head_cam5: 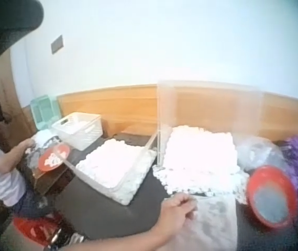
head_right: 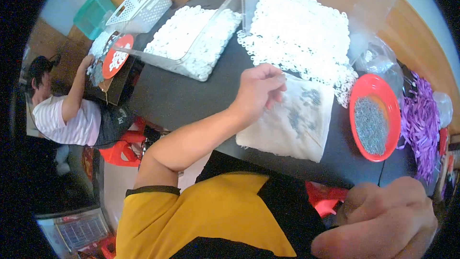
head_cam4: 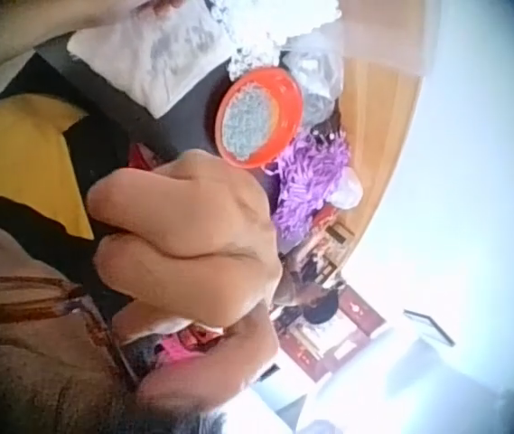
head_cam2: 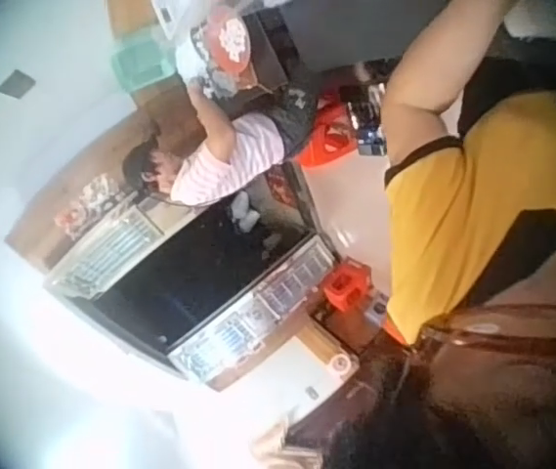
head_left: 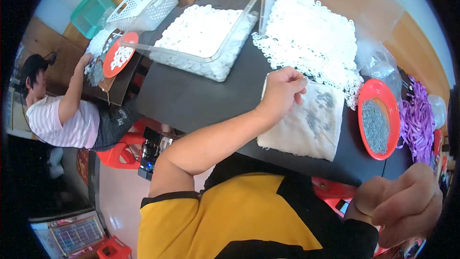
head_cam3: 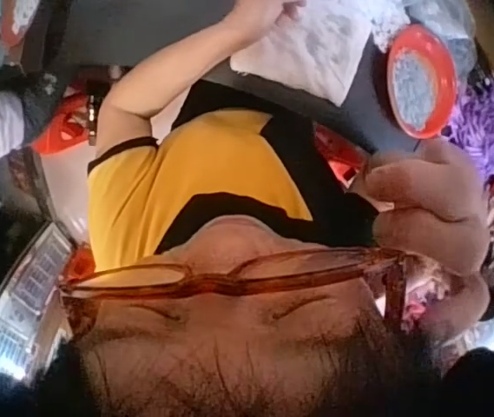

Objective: The recorder manually inserts small metal pins into white plastic rings to assemble small components at a workbench.

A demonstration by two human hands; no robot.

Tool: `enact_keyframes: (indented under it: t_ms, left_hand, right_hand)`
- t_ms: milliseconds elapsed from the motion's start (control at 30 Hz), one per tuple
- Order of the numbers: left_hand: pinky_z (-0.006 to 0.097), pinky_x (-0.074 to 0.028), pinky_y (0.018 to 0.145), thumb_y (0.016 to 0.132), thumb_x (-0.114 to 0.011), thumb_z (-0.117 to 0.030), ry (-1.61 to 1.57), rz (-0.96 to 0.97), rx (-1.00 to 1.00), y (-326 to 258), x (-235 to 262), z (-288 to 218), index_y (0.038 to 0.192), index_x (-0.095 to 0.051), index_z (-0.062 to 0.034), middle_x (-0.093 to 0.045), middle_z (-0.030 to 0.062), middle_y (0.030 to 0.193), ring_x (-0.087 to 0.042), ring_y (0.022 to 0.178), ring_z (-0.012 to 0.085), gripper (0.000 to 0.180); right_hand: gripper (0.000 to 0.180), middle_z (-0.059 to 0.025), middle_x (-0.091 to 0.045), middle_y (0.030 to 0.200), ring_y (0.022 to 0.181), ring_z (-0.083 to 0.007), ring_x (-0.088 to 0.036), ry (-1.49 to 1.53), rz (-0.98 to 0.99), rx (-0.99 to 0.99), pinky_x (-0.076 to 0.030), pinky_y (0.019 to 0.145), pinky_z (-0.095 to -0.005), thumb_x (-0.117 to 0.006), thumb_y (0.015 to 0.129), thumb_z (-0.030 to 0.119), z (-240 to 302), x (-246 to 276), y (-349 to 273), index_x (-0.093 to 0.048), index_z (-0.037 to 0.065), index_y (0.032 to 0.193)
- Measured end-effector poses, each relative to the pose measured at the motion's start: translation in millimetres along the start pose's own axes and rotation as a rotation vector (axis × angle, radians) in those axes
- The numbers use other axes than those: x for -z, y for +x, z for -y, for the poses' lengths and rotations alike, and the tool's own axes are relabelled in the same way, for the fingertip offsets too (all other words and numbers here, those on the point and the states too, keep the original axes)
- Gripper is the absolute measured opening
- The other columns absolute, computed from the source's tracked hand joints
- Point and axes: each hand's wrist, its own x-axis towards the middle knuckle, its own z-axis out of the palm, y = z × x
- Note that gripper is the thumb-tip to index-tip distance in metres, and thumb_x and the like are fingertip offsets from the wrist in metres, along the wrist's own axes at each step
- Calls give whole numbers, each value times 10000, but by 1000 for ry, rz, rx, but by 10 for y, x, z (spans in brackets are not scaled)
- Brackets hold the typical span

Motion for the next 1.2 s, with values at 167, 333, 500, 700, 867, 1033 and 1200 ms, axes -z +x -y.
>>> enact_keyframes:
  t_ms: [167,333,500,700,867,1033,1200]
  left_hand:
    - [228,-368,386,883,-583,-52,-14,-29,-3,-12,-12,17,890,-607,3,-616,77,746,-557,540,121,60]
    - [230,-364,366,879,-597,-66,-137,-39,-48,12,16,14,847,-594,11,-609,79,719,-555,514,117,83]
    - [225,-370,387,894,-587,-71,-162,-55,-81,35,71,-28,854,-594,9,-610,84,731,-547,515,118,90]
    - [226,-370,400,903,-579,-82,-218,-32,-63,10,11,-125,871,-596,2,-611,78,735,-554,537,122,92]
    - [229,-369,407,906,-578,-86,-264,-85,-74,-25,141,-151,875,-596,-3,-606,72,735,-549,537,122,91]
    - [243,-383,424,934,-568,-123,-308,-54,-86,-52,95,-193,916,-571,4,-604,71,758,-550,562,130,128]
    - [214,-358,395,904,-578,-82,-406,24,-9,-228,13,-246,900,-581,3,-596,62,717,-533,522,102,86]
  right_hand:
    - [129,-7,-693,695,486,-48,-553,234,212,96,-361,441,-145,-738,800,117,-21,80,121,-673,121,689]
    - [145,1,-682,684,490,-31,-565,242,189,54,-342,425,-154,-743,792,119,109,204,87,-670,121,667]
    - [197,33,-672,672,509,-59,-595,145,111,97,-326,417,-157,-736,783,88,114,175,130,-651,132,611]
    - [382,-69,-523,672,614,-236,-554,509,-480,-352,-435,560,-314,-600,842,240,-231,49,-138,-553,-29,1110]
    - [187,-77,-644,732,661,-179,-610,-455,-110,-848,-470,598,-303,-622,813,144,-1277,-171,211,-697,62,963]
    - [151,-137,-657,722,708,-293,-651,-1116,184,-765,-498,639,-393,-663,783,189,-1943,-206,-102,-696,94,895]
    - [184,-139,-649,685,666,-286,-645,-1017,149,-940,-486,615,-388,-700,757,235,-2071,-327,-98,-708,94,877]
